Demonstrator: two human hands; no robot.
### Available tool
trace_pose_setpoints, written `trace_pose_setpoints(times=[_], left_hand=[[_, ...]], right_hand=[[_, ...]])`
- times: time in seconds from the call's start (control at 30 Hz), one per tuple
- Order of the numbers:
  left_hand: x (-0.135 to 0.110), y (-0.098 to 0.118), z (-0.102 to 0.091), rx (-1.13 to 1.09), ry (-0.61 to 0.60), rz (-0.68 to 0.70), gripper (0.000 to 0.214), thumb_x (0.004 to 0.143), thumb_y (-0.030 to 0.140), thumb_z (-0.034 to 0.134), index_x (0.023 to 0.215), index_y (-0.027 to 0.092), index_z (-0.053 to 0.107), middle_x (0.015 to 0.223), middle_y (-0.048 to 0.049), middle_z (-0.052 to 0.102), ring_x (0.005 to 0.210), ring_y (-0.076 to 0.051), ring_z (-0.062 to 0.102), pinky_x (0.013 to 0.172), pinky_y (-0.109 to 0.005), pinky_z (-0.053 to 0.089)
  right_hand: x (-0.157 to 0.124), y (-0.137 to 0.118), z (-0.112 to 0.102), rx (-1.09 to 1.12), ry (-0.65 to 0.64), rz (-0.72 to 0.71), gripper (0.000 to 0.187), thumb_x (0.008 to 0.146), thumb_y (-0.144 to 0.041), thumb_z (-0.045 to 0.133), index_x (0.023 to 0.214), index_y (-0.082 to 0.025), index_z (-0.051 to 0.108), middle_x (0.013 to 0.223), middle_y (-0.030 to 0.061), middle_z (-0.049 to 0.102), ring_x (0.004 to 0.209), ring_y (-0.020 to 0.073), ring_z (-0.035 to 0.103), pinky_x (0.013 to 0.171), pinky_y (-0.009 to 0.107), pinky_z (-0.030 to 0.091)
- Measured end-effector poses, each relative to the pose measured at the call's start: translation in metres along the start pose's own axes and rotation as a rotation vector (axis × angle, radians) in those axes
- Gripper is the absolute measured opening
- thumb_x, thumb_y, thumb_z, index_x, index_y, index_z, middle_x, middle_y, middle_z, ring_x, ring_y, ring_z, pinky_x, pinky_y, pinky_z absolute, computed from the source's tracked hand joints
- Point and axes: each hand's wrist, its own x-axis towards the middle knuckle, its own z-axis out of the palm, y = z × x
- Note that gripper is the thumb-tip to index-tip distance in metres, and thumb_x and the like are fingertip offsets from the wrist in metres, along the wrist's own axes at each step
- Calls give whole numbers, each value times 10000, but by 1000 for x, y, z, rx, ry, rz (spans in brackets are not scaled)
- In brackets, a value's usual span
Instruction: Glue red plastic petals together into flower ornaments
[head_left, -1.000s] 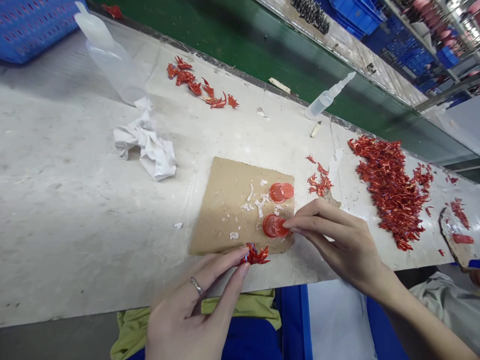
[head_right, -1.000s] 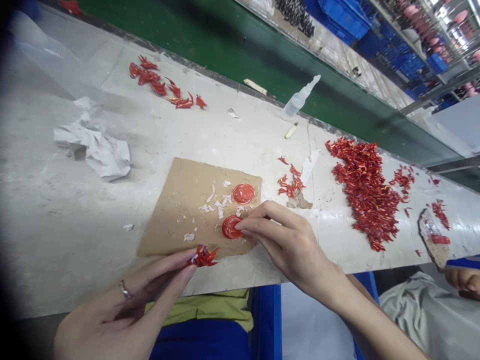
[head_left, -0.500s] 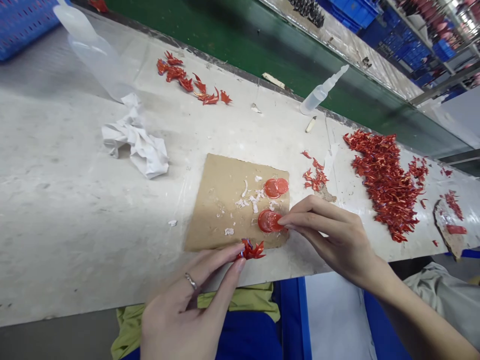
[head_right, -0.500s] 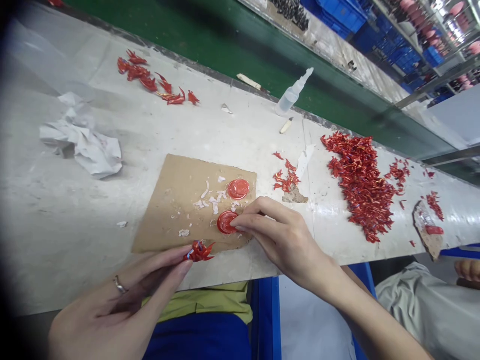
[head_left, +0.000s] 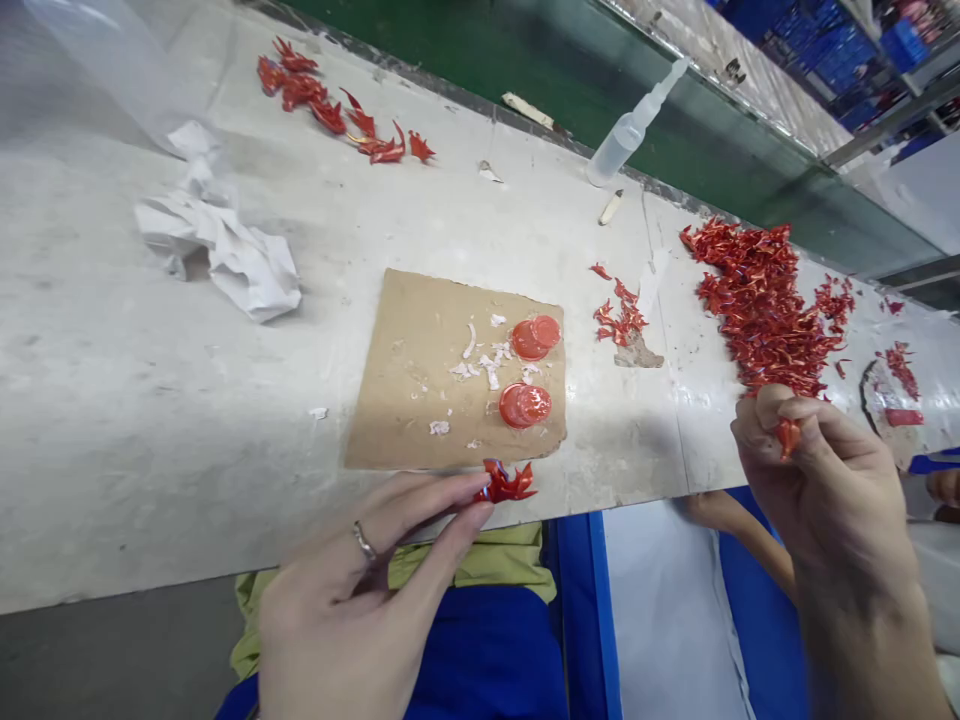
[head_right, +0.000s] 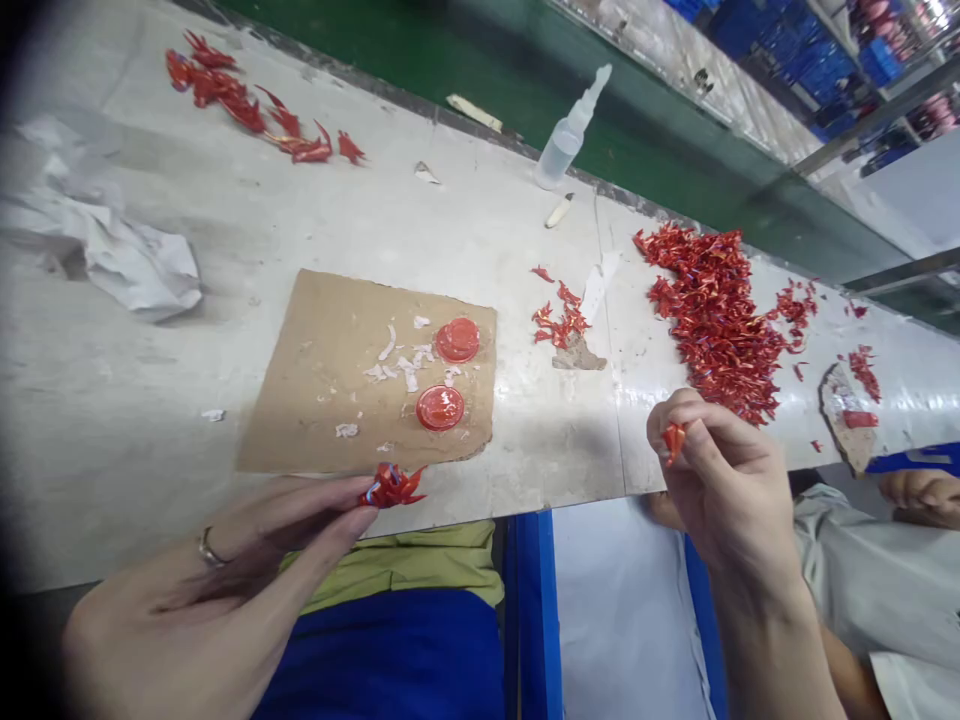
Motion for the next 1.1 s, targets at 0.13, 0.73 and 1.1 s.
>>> trace_pose_setpoints(times=[0.13, 0.73, 1.1], left_hand=[[-5, 10, 14, -109, -133, -120, 249, 766, 190, 857, 819, 433, 861, 823, 163, 848, 733, -87, 833, 787, -79, 629], [-24, 26, 47, -222, -318, -82, 280, 818, 68, 728, 706, 262, 559, 772, 164, 817, 747, -46, 819, 758, -62, 615], [-28, 29, 47, -197, -291, -82, 296, 820, 77, 759, 685, 259, 568, 778, 149, 814, 759, -54, 816, 789, -67, 617]], right_hand=[[-30, 7, 2, 127, 42, 104, 82, 860, -384, 889, 836, -320, 843, 686, -18, 512, 606, 128, 499, 512, 254, 427], [-69, 11, 54, -80, -163, -125, 283, 975, -82, 719, 1073, -318, 842, 1102, -12, 772, 1136, 131, 721, 1005, 226, 585], [-65, 11, 57, -167, -180, -188, 279, 968, -38, 701, 1079, -259, 830, 1065, 7, 778, 1033, 131, 761, 899, 220, 624]])
